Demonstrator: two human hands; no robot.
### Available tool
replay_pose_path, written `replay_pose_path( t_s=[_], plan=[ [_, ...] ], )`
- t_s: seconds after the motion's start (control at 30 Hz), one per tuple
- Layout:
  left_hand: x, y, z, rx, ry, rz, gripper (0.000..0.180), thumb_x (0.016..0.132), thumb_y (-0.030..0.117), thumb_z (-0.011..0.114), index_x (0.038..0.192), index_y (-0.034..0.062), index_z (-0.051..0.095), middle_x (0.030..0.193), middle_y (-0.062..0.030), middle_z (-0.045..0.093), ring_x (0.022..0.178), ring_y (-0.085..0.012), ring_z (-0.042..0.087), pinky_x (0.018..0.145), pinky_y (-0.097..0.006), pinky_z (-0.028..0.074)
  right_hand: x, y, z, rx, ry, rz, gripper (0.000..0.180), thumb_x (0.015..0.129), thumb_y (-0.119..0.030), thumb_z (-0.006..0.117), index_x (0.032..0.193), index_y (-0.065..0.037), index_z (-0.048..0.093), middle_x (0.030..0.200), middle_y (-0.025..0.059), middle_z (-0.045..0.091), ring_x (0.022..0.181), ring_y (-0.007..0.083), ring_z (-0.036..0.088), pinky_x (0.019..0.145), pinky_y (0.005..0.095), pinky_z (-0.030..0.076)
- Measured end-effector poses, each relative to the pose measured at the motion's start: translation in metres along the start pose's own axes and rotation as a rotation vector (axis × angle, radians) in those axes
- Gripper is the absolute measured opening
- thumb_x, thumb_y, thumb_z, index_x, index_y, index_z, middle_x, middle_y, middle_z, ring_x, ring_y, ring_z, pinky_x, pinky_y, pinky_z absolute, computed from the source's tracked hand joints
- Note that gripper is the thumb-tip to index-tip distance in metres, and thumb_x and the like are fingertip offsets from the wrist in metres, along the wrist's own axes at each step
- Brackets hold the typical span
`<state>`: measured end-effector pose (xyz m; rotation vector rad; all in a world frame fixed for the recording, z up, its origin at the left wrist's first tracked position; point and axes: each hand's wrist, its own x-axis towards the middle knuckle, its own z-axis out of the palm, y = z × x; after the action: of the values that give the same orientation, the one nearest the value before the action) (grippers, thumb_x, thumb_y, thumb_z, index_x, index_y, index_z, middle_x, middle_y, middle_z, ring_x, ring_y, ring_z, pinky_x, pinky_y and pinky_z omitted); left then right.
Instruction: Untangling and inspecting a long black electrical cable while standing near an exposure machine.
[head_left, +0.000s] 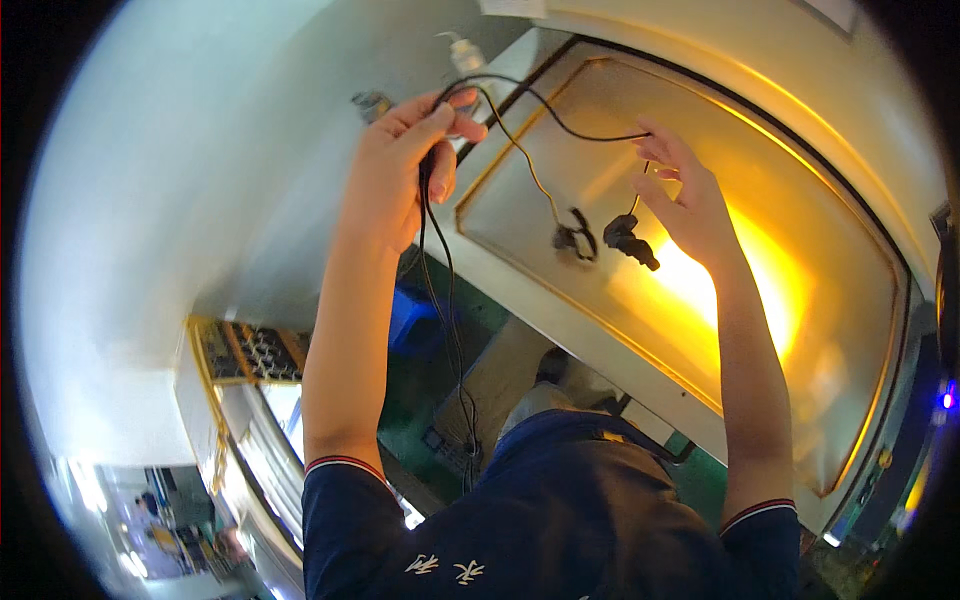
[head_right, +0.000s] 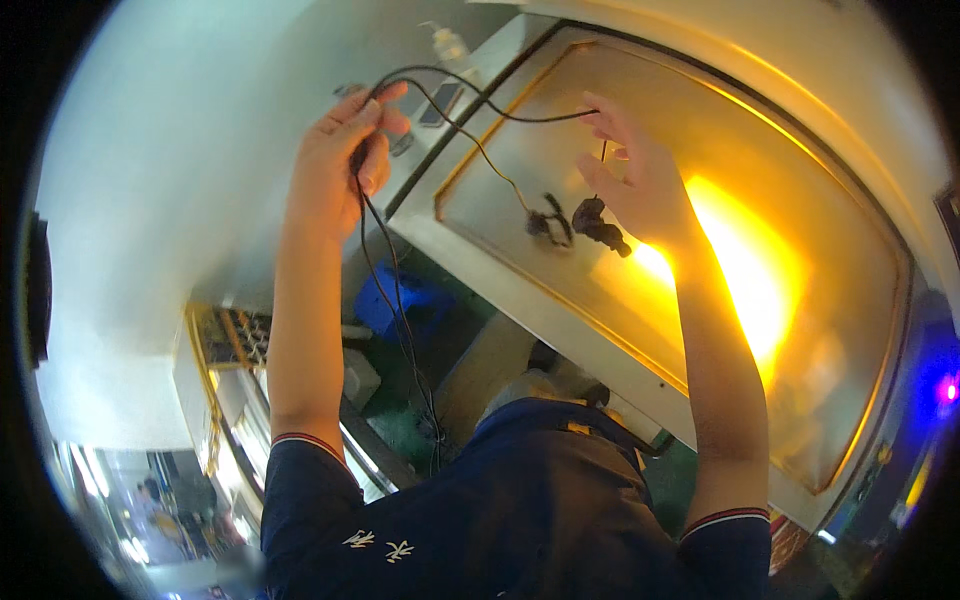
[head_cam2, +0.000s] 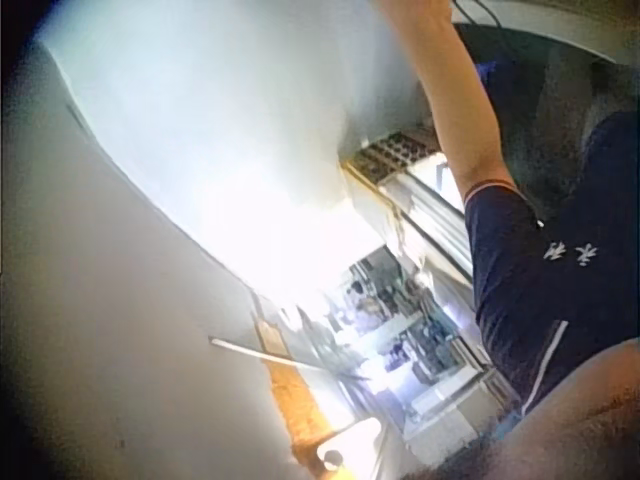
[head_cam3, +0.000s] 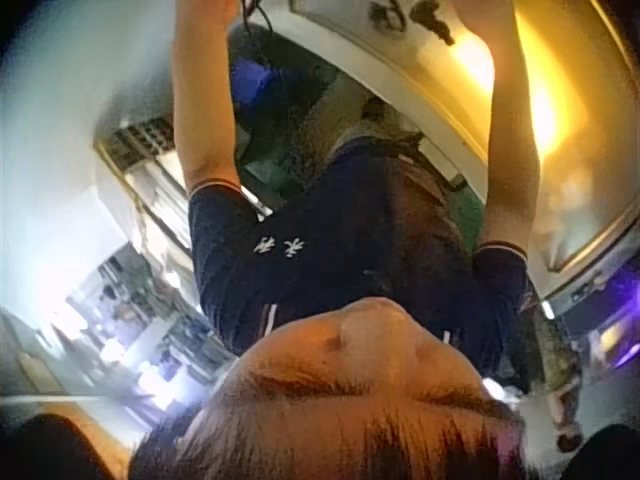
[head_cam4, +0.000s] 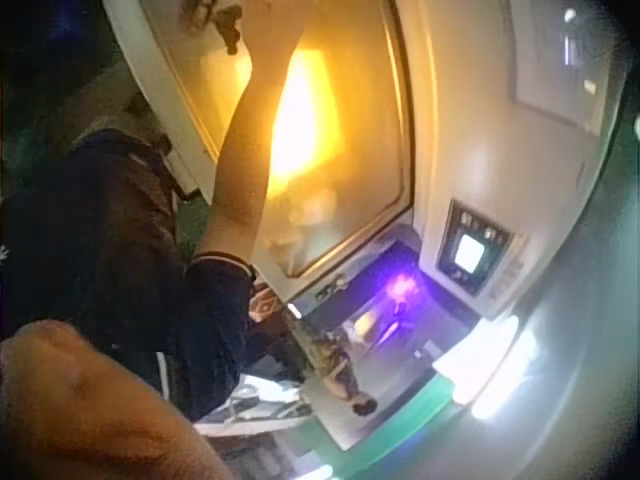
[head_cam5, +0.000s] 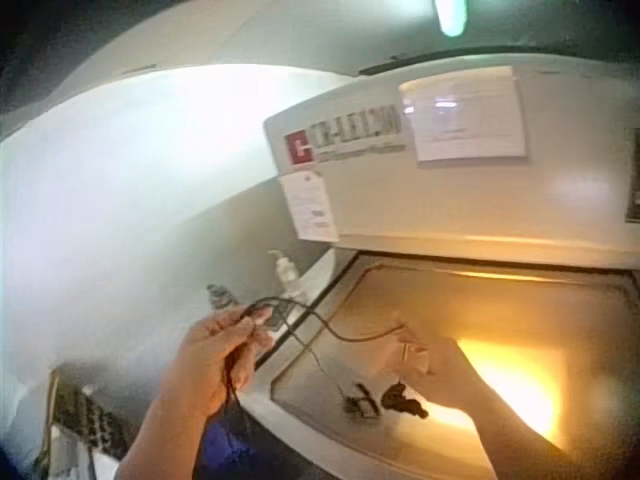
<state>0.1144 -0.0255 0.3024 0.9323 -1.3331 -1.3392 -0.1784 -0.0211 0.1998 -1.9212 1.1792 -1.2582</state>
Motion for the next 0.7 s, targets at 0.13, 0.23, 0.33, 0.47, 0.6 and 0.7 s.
replay_pose_path(
  t_s=[0.13, 0.23, 0.33, 0.47, 0.6, 0.7],
  plan=[
    [0.016, -0.038, 0.040, 0.054, -0.051, -0.095, 0.028, 0.096, 0.015, 0.054, 0.118, -0.0016, 0.060, 0.088, -0.0079, 0.069, 0.044, -0.0062, 0.043, 0.040, -0.021, 0.034, -0.022, 0.021, -0.046, -0.135, 0.102, 0.059, 0.054, 0.089, -0.024, 0.063, 0.139, -0.014, 0.044, 0.125, 0.0095, 0.061, 0.113, 0.0269, 0.059, 0.090, 0.0406, 0.048],
    [0.025, -0.052, 0.066, 0.289, -0.155, -0.195, 0.030, 0.093, 0.014, 0.059, 0.120, 0.0006, 0.060, 0.086, -0.0069, 0.066, 0.046, -0.0062, 0.045, 0.042, -0.021, 0.037, -0.035, 0.030, -0.082, -0.277, 0.178, 0.130, 0.041, 0.089, -0.022, 0.062, 0.127, -0.011, 0.053, 0.117, 0.0117, 0.064, 0.109, 0.0257, 0.062, 0.089, 0.0382, 0.048],
    [0.029, -0.070, 0.071, 0.393, -0.313, -0.216, 0.032, 0.092, 0.015, 0.061, 0.120, 0.0006, 0.061, 0.081, -0.0058, 0.064, 0.051, -0.0085, 0.051, 0.046, -0.023, 0.042, -0.043, 0.015, -0.113, -0.305, 0.255, 0.304, 0.036, 0.090, -0.020, 0.062, 0.124, -0.011, 0.055, 0.115, 0.0102, 0.065, 0.108, 0.0218, 0.062, 0.087, 0.0347, 0.049],
    [0.033, -0.103, 0.073, 0.310, -0.503, -0.419, 0.019, 0.092, 0.019, 0.062, 0.098, 0.0008, 0.063, 0.079, -0.0059, 0.063, 0.061, -0.0123, 0.059, 0.057, -0.026, 0.050, -0.054, 0.015, -0.160, -0.536, 0.357, 0.056, 0.028, 0.092, -0.010, 0.058, 0.120, -0.009, 0.058, 0.119, 0.0110, 0.064, 0.109, 0.0171, 0.061, 0.087, 0.0308, 0.049],
    [0.039, -0.127, 0.060, 0.116, -0.337, -0.447, 0.017, 0.096, 0.019, 0.056, 0.094, 0.0023, 0.059, 0.081, -0.0092, 0.065, 0.063, -0.0148, 0.063, 0.061, -0.028, 0.053, -0.058, -0.016, -0.178, -0.380, 0.299, 0.118, 0.028, 0.096, -0.010, 0.053, 0.124, -0.008, 0.056, 0.129, 0.0087, 0.060, 0.121, 0.0199, 0.055, 0.103, 0.0368, 0.041],
    [0.058, -0.127, 0.038, 0.030, -0.171, -0.408, 0.017, 0.098, 0.023, 0.053, 0.097, 0.0060, 0.056, 0.079, -0.0057, 0.064, 0.057, -0.0114, 0.057, 0.059, -0.028, 0.050, -0.070, -0.021, -0.200, -0.578, 0.301, 0.092, 0.030, 0.097, -0.006, 0.049, 0.126, -0.005, 0.055, 0.132, 0.0096, 0.058, 0.123, 0.0221, 0.054, 0.104, 0.0371, 0.040]
  ],
)
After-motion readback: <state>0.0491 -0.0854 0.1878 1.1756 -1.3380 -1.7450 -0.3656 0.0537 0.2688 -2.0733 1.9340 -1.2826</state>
